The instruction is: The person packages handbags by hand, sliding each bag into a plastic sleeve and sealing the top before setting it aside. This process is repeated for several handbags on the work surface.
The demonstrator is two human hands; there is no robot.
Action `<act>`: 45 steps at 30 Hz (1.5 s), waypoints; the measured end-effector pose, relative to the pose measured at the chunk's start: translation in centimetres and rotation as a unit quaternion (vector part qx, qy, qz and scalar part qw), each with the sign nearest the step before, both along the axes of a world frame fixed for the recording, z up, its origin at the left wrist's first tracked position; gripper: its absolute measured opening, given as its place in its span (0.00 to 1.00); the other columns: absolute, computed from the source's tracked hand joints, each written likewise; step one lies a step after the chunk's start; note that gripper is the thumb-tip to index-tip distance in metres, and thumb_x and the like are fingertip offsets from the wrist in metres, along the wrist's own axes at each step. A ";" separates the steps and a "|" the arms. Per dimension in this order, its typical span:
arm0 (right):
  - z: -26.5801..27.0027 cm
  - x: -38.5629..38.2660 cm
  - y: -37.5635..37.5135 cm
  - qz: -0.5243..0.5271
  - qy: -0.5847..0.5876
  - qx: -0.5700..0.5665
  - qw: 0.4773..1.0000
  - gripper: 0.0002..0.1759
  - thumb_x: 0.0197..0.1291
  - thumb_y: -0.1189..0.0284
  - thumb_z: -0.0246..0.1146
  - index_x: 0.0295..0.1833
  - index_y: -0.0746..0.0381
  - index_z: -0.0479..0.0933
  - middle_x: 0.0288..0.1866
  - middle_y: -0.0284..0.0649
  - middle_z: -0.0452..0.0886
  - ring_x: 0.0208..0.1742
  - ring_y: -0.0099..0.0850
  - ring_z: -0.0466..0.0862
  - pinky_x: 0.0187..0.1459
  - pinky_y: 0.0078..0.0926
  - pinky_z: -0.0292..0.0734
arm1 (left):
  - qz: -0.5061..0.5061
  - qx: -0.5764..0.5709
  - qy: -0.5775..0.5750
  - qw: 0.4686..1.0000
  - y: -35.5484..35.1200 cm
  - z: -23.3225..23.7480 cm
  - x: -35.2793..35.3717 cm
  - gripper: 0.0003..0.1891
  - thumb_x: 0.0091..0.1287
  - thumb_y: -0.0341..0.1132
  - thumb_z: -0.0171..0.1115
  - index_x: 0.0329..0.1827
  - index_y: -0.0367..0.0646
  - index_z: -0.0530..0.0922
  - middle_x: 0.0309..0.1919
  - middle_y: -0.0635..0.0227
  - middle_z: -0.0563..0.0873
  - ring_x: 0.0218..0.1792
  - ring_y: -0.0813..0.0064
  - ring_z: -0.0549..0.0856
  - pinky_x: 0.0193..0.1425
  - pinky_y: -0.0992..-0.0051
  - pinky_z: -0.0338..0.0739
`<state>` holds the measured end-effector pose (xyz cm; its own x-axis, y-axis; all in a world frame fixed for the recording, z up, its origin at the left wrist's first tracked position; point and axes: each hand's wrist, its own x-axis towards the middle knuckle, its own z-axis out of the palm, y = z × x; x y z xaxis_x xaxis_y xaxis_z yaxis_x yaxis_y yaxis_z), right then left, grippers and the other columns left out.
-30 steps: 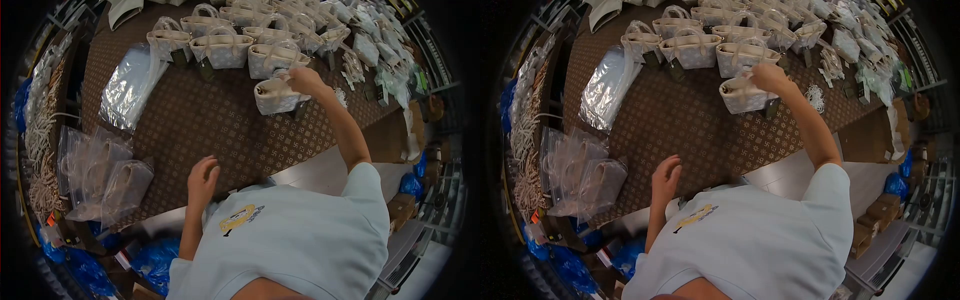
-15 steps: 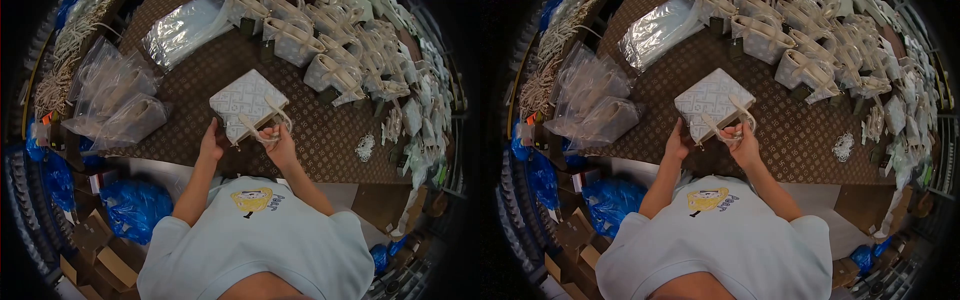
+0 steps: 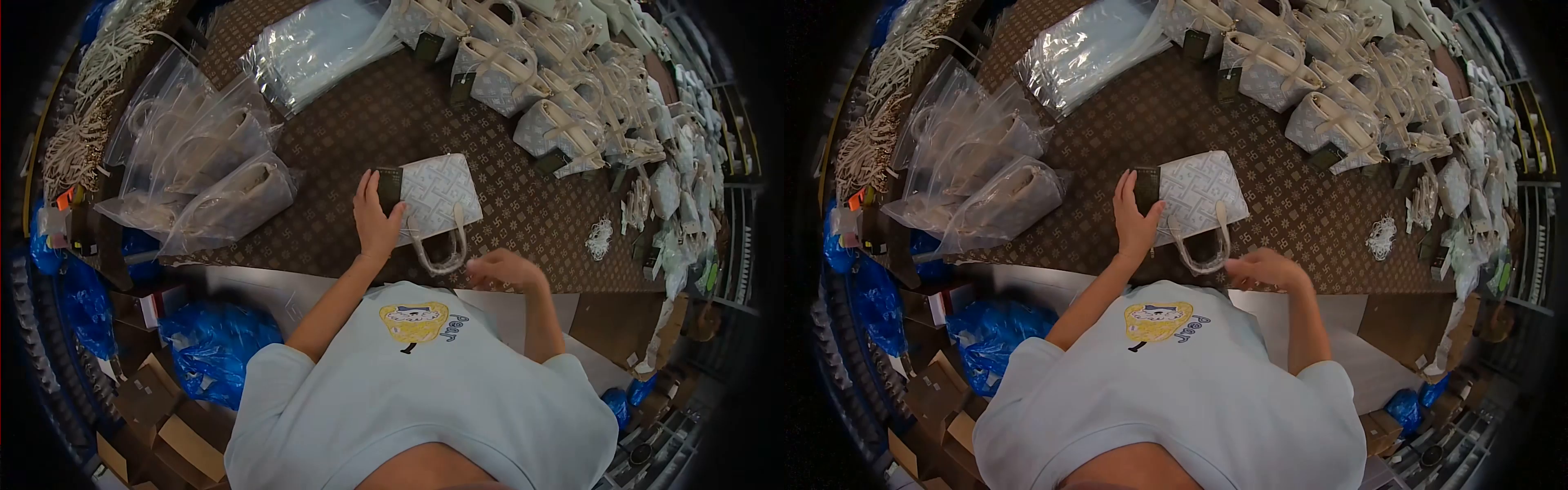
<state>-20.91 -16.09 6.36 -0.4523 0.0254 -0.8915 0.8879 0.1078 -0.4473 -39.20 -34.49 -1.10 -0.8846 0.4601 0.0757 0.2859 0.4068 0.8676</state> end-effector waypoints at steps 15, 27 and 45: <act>-9.4 -7.5 -7.4 -0.341 0.260 0.121 0.895 0.51 0.48 0.61 0.72 0.68 0.75 0.50 0.62 0.51 0.67 0.63 0.36 0.69 0.63 0.30 0.63 | 0.048 0.062 -0.059 0.995 -1.1 -1.4 -4.0 0.21 0.65 0.38 0.60 0.61 0.47 0.72 0.60 0.59 0.71 0.62 0.55 0.68 0.67 0.59 0.59; -3.7 -11.0 -12.8 0.025 0.285 0.483 0.827 0.21 0.47 0.65 0.71 0.46 0.60 0.74 0.48 0.41 0.76 0.49 0.40 0.76 0.46 0.34 0.73 | 0.052 -0.087 0.071 0.992 -0.4 -3.1 -3.3 0.20 0.71 0.45 0.48 0.63 0.51 0.67 0.67 0.63 0.66 0.69 0.56 0.60 0.67 0.46 0.50; -3.4 -13.4 -5.2 -0.007 0.396 0.487 0.779 0.17 0.55 0.65 0.66 0.50 0.57 0.79 0.49 0.40 0.80 0.43 0.36 0.81 0.42 0.30 0.76 | -0.251 -0.101 0.118 0.955 -0.5 -1.1 -6.5 0.32 0.49 0.54 0.71 0.58 0.56 0.76 0.65 0.67 0.66 0.69 0.53 0.57 0.60 0.44 0.61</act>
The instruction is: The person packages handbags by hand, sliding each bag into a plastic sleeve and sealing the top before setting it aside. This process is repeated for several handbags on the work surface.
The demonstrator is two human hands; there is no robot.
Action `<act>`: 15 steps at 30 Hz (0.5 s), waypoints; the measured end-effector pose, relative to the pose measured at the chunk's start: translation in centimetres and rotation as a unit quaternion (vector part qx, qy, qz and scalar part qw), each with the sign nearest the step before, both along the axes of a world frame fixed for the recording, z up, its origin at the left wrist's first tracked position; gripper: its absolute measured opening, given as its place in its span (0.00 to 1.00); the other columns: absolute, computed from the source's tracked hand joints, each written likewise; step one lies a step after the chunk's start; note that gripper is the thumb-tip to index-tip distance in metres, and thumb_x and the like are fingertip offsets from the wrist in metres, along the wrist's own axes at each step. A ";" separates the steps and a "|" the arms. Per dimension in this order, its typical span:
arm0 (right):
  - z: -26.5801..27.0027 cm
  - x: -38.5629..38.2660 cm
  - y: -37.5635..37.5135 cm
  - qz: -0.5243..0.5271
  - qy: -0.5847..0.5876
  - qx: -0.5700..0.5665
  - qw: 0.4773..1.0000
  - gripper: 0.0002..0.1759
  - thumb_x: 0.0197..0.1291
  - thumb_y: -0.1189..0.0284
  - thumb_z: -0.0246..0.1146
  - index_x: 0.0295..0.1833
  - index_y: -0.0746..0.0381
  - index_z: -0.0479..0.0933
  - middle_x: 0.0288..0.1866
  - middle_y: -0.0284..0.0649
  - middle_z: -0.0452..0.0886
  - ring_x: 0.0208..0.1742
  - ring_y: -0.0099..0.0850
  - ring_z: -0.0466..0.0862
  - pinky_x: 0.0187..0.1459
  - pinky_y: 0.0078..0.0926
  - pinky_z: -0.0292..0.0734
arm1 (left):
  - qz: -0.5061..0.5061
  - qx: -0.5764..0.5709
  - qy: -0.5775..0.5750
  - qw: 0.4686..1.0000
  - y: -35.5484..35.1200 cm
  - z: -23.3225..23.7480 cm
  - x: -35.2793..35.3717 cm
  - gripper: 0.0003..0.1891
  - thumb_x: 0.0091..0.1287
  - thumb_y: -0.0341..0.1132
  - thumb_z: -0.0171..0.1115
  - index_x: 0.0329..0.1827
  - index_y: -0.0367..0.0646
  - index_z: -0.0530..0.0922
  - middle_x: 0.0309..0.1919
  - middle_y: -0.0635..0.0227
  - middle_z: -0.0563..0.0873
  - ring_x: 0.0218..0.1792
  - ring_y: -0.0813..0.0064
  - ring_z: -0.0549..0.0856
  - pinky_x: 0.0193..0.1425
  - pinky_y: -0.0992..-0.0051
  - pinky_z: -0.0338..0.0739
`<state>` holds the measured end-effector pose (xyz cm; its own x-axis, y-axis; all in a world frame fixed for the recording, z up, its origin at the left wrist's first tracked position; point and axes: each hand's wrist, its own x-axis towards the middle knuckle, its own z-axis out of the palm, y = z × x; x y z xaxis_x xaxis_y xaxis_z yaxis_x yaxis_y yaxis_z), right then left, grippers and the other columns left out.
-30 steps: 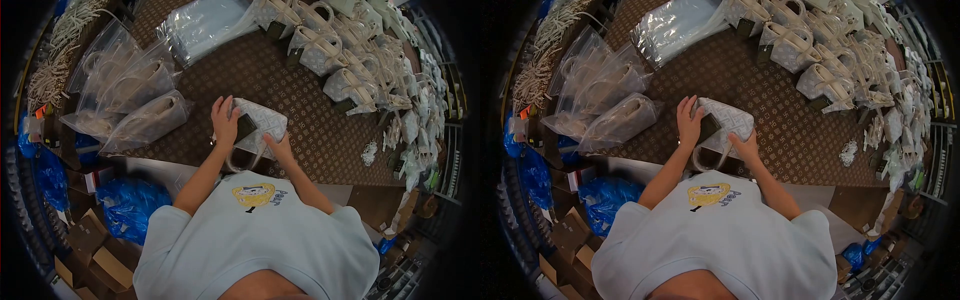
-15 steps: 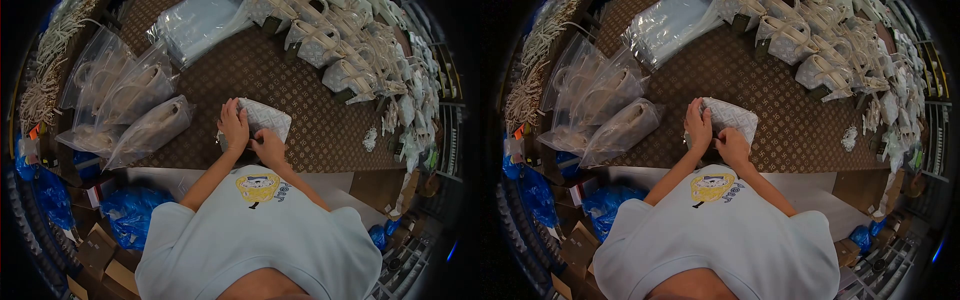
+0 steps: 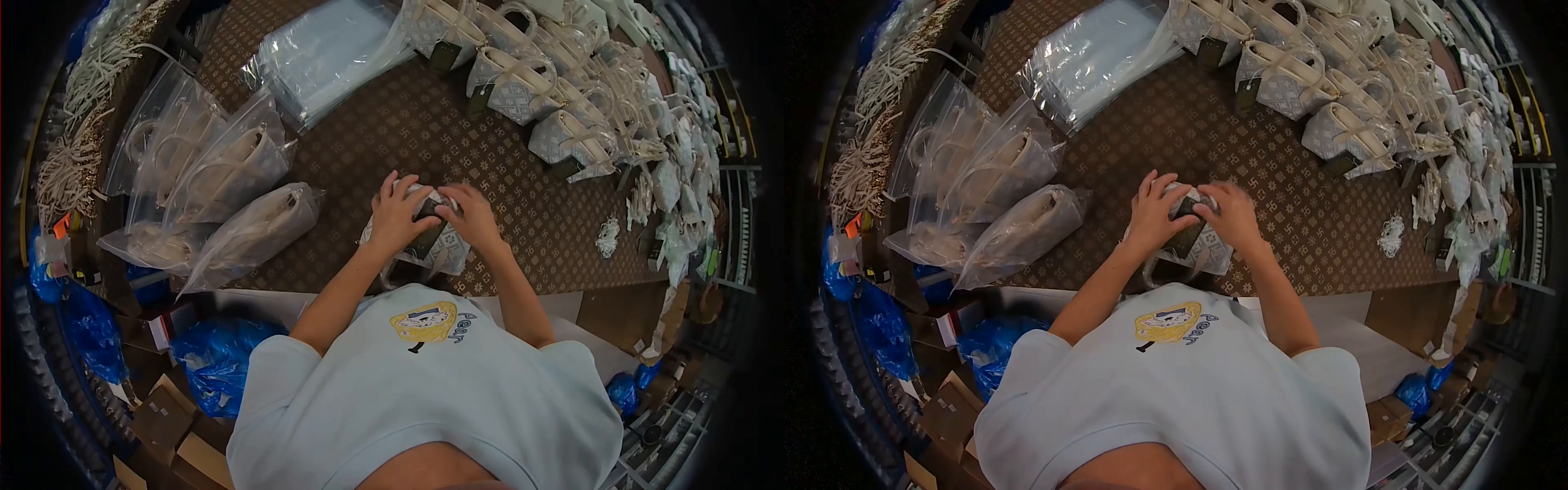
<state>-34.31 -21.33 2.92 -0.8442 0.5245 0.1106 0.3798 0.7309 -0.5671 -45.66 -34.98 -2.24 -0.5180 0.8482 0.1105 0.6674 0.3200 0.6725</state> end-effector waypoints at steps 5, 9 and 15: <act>-1.8 1.5 0.0 0.061 -0.031 -0.126 0.990 0.21 0.55 0.61 0.66 0.54 0.54 0.78 0.51 0.39 0.80 0.47 0.39 0.80 0.47 0.35 0.75 | 0.039 -0.012 -0.023 0.999 -0.7 1.2 0.6 0.26 0.50 0.48 0.72 0.53 0.55 0.79 0.55 0.68 0.74 0.64 0.57 0.65 0.61 0.48 0.61; -1.8 1.2 -0.2 0.076 0.001 -0.051 0.996 0.20 0.53 0.62 0.67 0.54 0.49 0.79 0.51 0.36 0.80 0.49 0.36 0.79 0.50 0.33 0.72 | 0.162 0.013 0.003 0.987 3.8 0.5 -8.4 0.22 0.62 0.47 0.60 0.55 0.44 0.77 0.62 0.60 0.73 0.65 0.58 0.68 0.67 0.51 0.57; -2.3 1.4 0.3 0.073 0.018 -0.060 0.995 0.20 0.53 0.62 0.67 0.54 0.51 0.79 0.51 0.35 0.80 0.49 0.36 0.79 0.52 0.36 0.71 | 0.305 -0.040 0.088 0.948 12.9 -3.9 -23.4 0.27 0.67 0.51 0.54 0.62 0.42 0.70 0.68 0.60 0.67 0.69 0.51 0.63 0.69 0.46 0.52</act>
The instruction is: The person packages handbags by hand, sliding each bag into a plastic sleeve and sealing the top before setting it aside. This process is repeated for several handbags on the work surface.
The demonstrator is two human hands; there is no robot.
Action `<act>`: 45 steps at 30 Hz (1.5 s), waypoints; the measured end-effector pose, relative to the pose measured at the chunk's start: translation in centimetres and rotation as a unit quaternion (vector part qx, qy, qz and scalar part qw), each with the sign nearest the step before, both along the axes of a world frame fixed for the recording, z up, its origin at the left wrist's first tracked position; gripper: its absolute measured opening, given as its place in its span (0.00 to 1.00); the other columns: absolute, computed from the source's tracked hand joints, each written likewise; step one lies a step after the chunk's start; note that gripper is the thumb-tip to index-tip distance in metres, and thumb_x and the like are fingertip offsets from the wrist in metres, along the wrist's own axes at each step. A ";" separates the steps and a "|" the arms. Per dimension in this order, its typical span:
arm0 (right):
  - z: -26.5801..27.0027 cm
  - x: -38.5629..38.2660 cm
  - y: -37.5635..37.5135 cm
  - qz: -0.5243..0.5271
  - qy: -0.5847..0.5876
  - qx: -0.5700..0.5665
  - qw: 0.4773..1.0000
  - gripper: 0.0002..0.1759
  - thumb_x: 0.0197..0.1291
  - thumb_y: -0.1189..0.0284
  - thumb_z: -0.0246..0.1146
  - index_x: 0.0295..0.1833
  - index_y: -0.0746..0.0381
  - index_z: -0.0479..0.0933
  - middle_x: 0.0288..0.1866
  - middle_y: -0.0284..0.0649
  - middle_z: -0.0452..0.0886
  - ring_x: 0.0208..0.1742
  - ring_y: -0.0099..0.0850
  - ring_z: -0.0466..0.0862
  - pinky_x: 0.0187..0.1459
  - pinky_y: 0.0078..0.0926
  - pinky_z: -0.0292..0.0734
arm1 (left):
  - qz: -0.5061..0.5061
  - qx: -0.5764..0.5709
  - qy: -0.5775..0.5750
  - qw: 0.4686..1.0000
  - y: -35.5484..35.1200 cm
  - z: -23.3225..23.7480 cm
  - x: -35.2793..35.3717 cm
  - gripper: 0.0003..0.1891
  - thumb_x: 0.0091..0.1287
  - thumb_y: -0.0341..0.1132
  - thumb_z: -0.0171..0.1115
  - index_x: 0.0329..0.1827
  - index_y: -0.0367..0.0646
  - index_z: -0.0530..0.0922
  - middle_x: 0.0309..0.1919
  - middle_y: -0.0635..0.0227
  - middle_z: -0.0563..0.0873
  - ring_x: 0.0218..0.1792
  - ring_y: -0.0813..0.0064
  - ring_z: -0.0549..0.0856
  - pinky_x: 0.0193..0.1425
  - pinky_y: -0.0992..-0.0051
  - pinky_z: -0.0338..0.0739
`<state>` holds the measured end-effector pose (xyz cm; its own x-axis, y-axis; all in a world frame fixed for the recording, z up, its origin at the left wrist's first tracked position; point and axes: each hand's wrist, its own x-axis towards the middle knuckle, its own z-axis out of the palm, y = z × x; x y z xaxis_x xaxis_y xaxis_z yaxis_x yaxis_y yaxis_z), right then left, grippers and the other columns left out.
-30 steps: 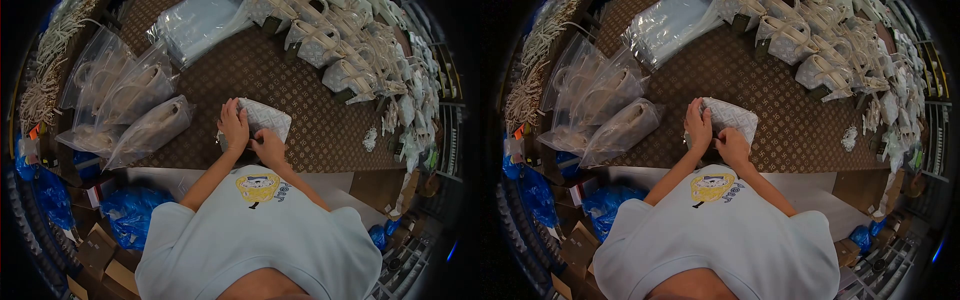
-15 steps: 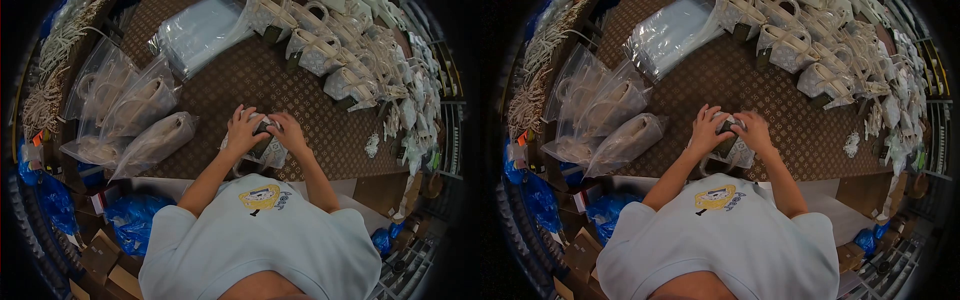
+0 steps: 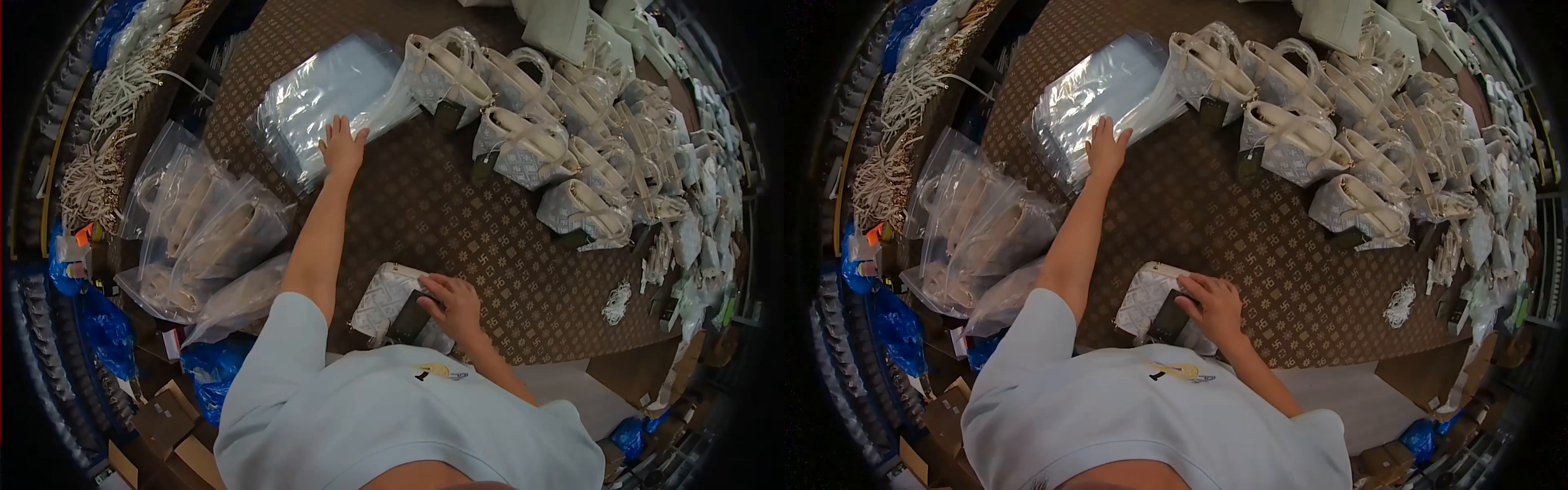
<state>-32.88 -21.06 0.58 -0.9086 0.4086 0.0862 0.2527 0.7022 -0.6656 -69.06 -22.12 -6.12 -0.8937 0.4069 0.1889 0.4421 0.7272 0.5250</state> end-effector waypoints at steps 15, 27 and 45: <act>0.4 -0.3 0.3 -0.027 -0.006 -0.043 0.999 0.20 0.51 0.61 0.68 0.51 0.53 0.79 0.50 0.34 0.81 0.50 0.37 0.79 0.52 0.37 0.71 | 0.128 0.414 -0.296 0.851 0.2 1.8 -0.9 0.08 0.56 0.36 0.65 0.35 0.41 0.84 0.41 0.60 0.87 0.38 0.62 0.84 0.51 0.64 0.73; 5.7 -3.5 3.6 -0.115 -0.104 -0.226 0.962 0.26 0.61 0.58 0.61 0.58 0.66 0.73 0.38 0.44 0.84 0.35 0.33 0.84 0.38 0.28 0.79 | -0.514 0.093 0.086 0.848 -11.1 11.0 22.7 0.07 0.49 0.27 0.61 0.24 0.45 0.70 0.49 0.65 0.84 0.60 0.69 0.77 0.73 0.53 0.53; 0.7 5.6 -2.1 -0.261 -0.046 -0.643 0.719 0.17 0.64 0.64 0.60 0.49 0.68 0.76 0.40 0.43 0.83 0.37 0.28 0.84 0.37 0.23 0.83 | -0.357 -0.066 0.046 0.931 -9.6 4.3 21.4 0.23 0.69 0.52 0.49 0.55 0.43 0.76 0.59 0.63 0.77 0.66 0.57 0.68 0.71 0.47 0.45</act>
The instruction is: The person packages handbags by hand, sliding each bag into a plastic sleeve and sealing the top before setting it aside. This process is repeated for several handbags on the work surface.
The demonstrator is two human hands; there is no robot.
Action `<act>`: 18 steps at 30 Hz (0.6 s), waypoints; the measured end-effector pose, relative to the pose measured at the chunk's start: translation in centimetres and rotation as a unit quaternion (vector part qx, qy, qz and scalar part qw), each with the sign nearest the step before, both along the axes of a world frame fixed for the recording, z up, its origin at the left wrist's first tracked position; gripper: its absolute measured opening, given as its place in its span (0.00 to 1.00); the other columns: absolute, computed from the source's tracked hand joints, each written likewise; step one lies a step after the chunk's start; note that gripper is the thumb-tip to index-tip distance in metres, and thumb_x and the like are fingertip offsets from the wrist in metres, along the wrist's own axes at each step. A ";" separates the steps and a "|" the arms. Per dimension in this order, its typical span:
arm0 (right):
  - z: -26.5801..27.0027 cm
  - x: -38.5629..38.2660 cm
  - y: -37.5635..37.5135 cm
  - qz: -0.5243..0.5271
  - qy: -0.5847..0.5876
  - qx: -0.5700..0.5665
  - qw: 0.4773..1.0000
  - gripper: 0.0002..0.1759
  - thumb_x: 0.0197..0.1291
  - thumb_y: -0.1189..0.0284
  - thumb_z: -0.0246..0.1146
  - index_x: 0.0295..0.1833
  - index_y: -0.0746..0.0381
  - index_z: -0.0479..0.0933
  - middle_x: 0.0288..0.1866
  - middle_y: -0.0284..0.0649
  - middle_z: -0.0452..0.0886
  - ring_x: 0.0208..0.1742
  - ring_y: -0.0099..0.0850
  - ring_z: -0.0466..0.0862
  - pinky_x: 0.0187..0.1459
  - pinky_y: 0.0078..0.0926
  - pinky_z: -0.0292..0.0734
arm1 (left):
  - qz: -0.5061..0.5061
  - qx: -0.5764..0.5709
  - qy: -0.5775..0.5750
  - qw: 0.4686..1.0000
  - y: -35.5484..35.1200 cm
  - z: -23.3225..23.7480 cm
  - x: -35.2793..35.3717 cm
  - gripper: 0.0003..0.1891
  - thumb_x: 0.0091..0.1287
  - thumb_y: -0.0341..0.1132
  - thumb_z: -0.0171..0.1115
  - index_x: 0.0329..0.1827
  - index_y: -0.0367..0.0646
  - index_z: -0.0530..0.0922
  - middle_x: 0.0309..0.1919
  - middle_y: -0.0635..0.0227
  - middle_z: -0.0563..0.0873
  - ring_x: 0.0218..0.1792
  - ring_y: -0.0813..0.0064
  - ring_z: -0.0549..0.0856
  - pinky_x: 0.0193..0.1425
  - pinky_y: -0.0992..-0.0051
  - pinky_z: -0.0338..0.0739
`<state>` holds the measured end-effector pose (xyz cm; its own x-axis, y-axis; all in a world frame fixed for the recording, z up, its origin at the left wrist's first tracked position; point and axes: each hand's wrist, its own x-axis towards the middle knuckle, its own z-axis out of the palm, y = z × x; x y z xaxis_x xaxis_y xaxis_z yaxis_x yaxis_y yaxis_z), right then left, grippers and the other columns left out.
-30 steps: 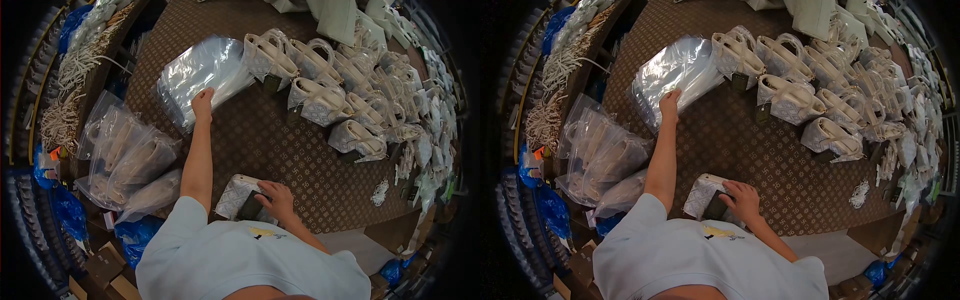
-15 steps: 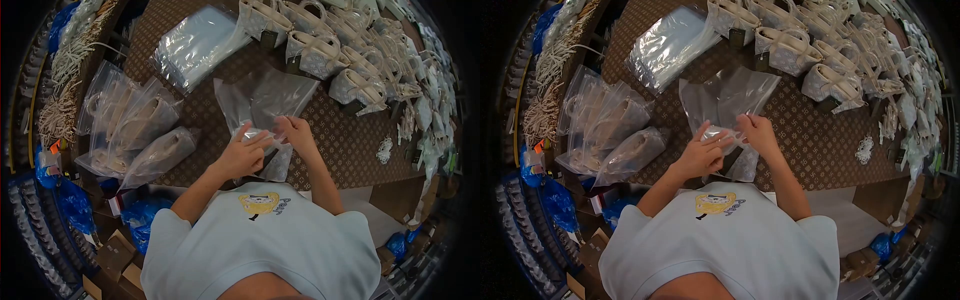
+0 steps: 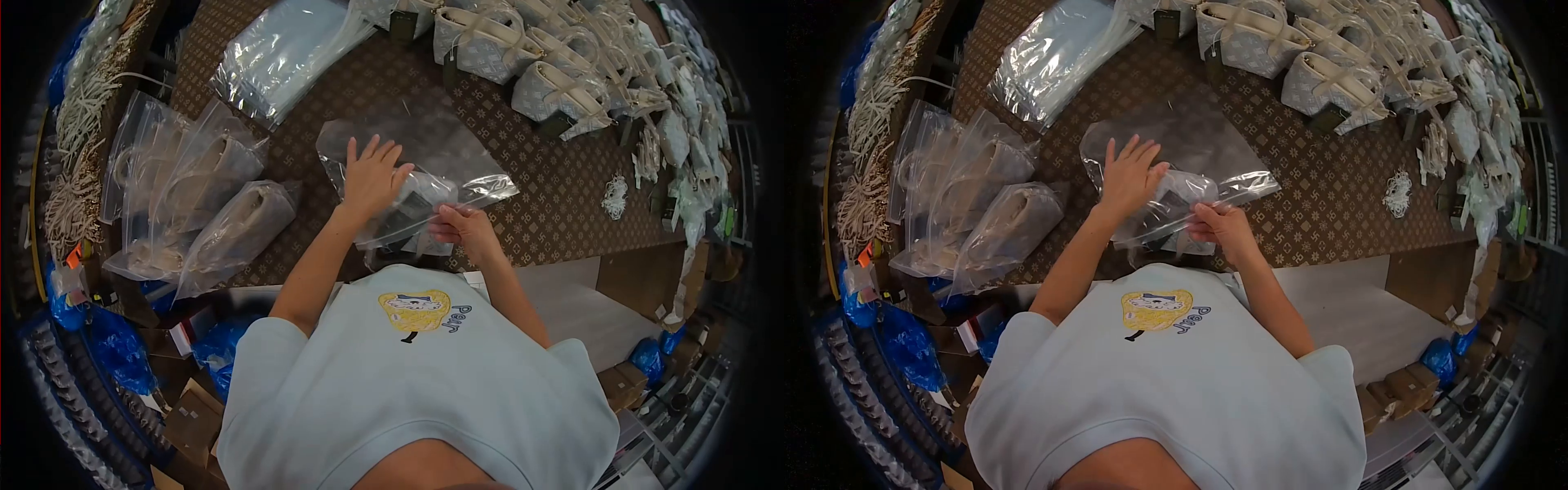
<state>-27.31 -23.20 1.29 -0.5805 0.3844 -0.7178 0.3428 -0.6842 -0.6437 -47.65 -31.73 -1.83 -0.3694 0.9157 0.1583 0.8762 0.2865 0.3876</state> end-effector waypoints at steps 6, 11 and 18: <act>0.8 -1.0 -2.1 -0.047 0.030 0.005 0.998 0.15 0.63 0.65 0.61 0.46 0.67 0.78 0.38 0.41 0.83 0.37 0.27 0.84 0.37 0.23 0.83 | 0.022 0.078 0.057 0.995 -1.1 0.2 -1.0 0.22 0.65 0.51 0.55 0.53 0.44 0.77 0.57 0.65 0.78 0.64 0.60 0.70 0.71 0.45 0.44; 0.5 -1.6 -2.5 -0.059 0.100 0.022 0.993 0.11 0.63 0.66 0.62 0.42 0.64 0.78 0.36 0.38 0.83 0.34 0.24 0.83 0.37 0.22 0.80 | -0.072 0.112 -0.040 0.990 -3.5 8.0 2.8 0.21 0.58 0.45 0.64 0.53 0.48 0.77 0.50 0.70 0.80 0.59 0.65 0.73 0.72 0.49 0.44; 0.9 -3.8 -2.7 -0.068 0.179 0.135 0.972 0.09 0.62 0.67 0.63 0.35 0.63 0.78 0.30 0.34 0.82 0.30 0.18 0.78 0.33 0.16 0.73 | -0.054 0.094 -0.063 0.992 -5.4 7.4 3.7 0.17 0.52 0.37 0.69 0.46 0.51 0.80 0.39 0.74 0.81 0.48 0.72 0.78 0.71 0.52 0.50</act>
<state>-31.06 -25.92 2.16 -0.7049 0.6212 -0.3424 -0.0173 -0.4976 -0.8672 -43.98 -37.17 5.59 -0.2986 0.9094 0.2895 0.8387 0.1053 0.5342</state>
